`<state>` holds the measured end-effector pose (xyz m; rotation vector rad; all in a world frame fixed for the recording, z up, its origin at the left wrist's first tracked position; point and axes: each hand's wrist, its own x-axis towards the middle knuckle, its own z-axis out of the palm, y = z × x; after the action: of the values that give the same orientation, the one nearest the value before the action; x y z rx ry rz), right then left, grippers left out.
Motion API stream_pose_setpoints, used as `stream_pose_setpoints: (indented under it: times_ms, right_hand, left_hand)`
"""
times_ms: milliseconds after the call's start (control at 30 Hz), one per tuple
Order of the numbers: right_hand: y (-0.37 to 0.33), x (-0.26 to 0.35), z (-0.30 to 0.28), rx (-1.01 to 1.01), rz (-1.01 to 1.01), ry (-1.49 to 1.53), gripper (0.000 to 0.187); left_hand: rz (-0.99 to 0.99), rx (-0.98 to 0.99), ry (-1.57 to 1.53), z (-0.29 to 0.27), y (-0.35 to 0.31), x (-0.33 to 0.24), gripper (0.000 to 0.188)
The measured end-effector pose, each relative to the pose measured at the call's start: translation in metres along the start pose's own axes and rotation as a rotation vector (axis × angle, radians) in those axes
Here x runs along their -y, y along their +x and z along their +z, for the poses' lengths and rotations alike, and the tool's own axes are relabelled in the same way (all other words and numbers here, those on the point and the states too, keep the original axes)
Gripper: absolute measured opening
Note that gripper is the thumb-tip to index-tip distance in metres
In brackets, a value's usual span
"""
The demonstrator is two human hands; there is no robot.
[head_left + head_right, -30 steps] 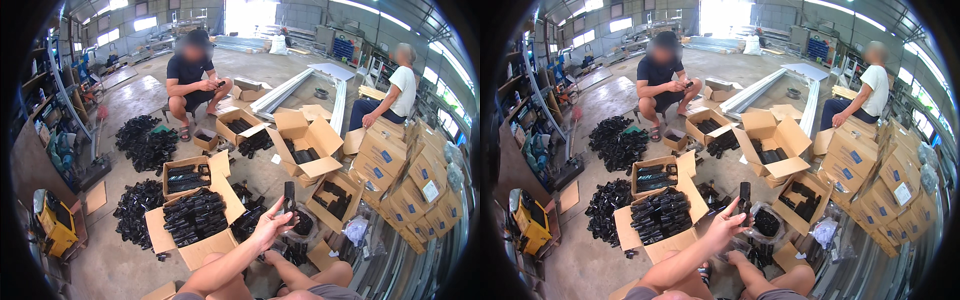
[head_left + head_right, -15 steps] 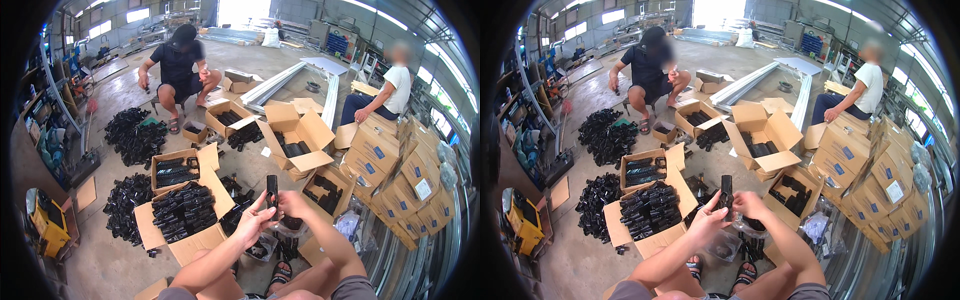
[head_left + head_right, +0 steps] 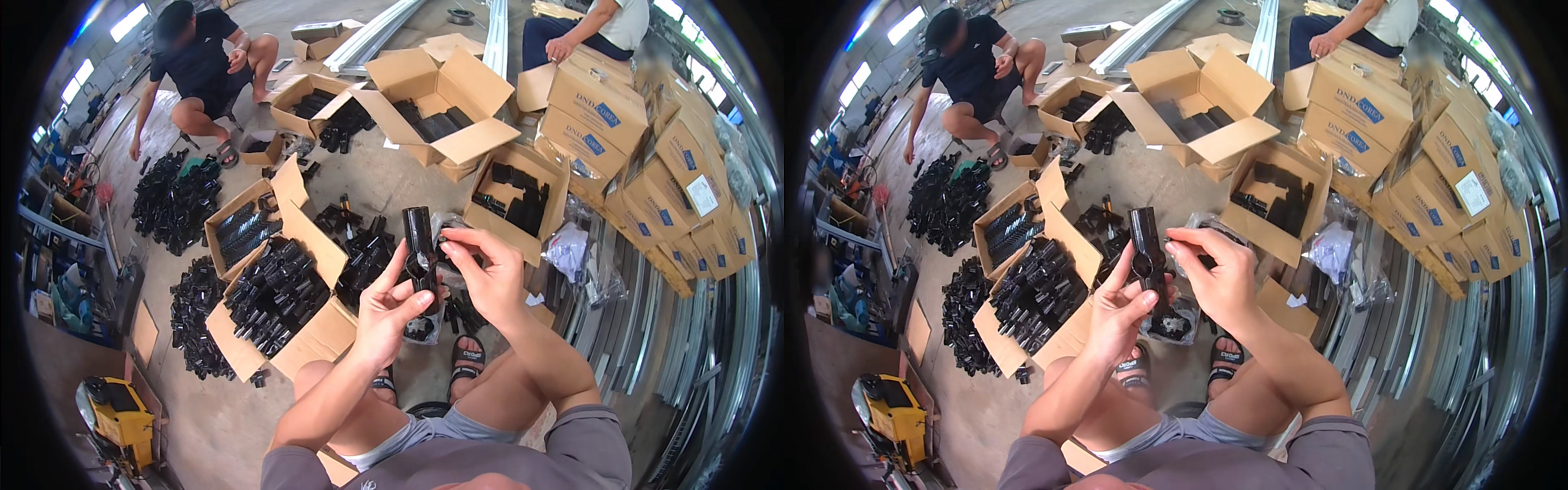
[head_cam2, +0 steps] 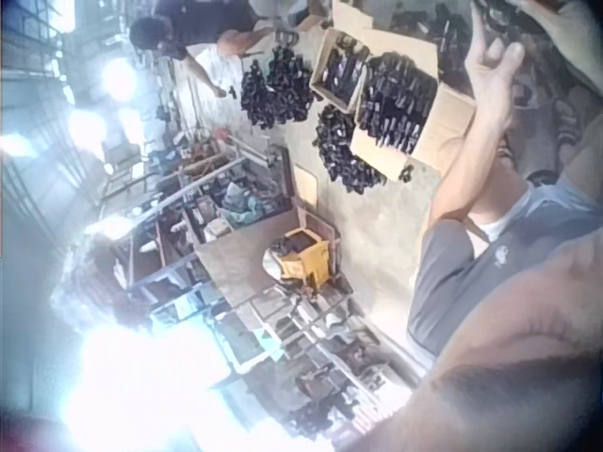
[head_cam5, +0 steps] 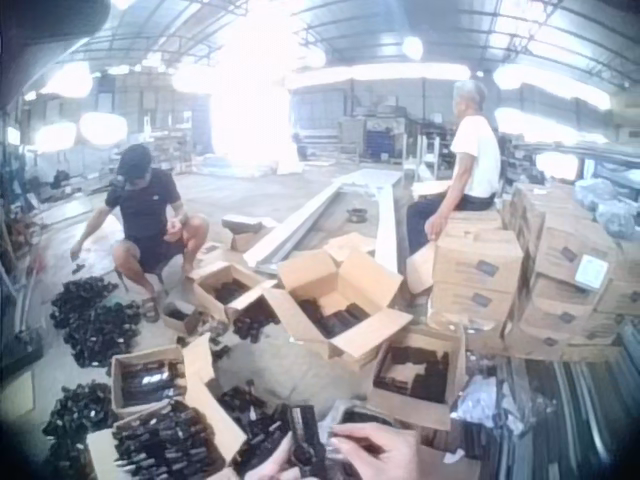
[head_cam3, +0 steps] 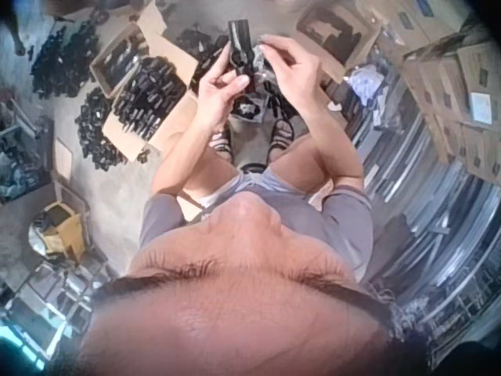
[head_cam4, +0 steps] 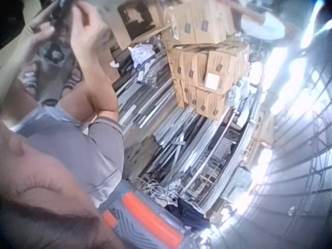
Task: The person sits on the floor in a workshop and assembles small black plastic components. They pick up individual parts from open cardboard boxes, fit them together by hand, and place the assembled units into a clear plastic bag.
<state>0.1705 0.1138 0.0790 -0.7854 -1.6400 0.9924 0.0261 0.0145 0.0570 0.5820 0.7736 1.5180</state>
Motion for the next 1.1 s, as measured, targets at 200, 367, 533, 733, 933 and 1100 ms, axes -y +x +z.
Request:
stream_pose_setpoints:
  times_ms: [200, 367, 533, 733, 933, 1100]
  right_hand:
    - [0.002, 0.004, -0.007, -0.004, -0.031, -0.039, 0.015]
    - [0.004, 0.006, -0.012, 0.024, -0.081, -0.081, 0.013]
    - [0.003, 0.002, -0.013, 0.023, -0.073, -0.082, 0.013]
    - [0.0, -0.001, -0.01, 0.01, -0.02, -0.047, 0.012]
    - [-0.002, 0.0, -0.008, 0.008, -0.011, -0.122, 0.012]
    - [0.0, -0.001, -0.008, 0.071, -0.138, -0.284, 0.016]
  left_hand:
    - [0.017, 0.042, 0.037, 0.001, 0.005, 0.014, 0.08]
    - [0.041, 0.04, 0.044, 0.0, 0.006, 0.018, 0.079]
    - [0.045, 0.028, 0.063, 0.002, 0.009, 0.02, 0.08]
    - [0.065, 0.006, 0.121, 0.003, 0.007, 0.02, 0.081]
    - [0.075, -0.025, 0.182, 0.005, 0.006, 0.02, 0.083]
    - [0.075, -0.034, 0.209, 0.005, 0.005, 0.019, 0.083]
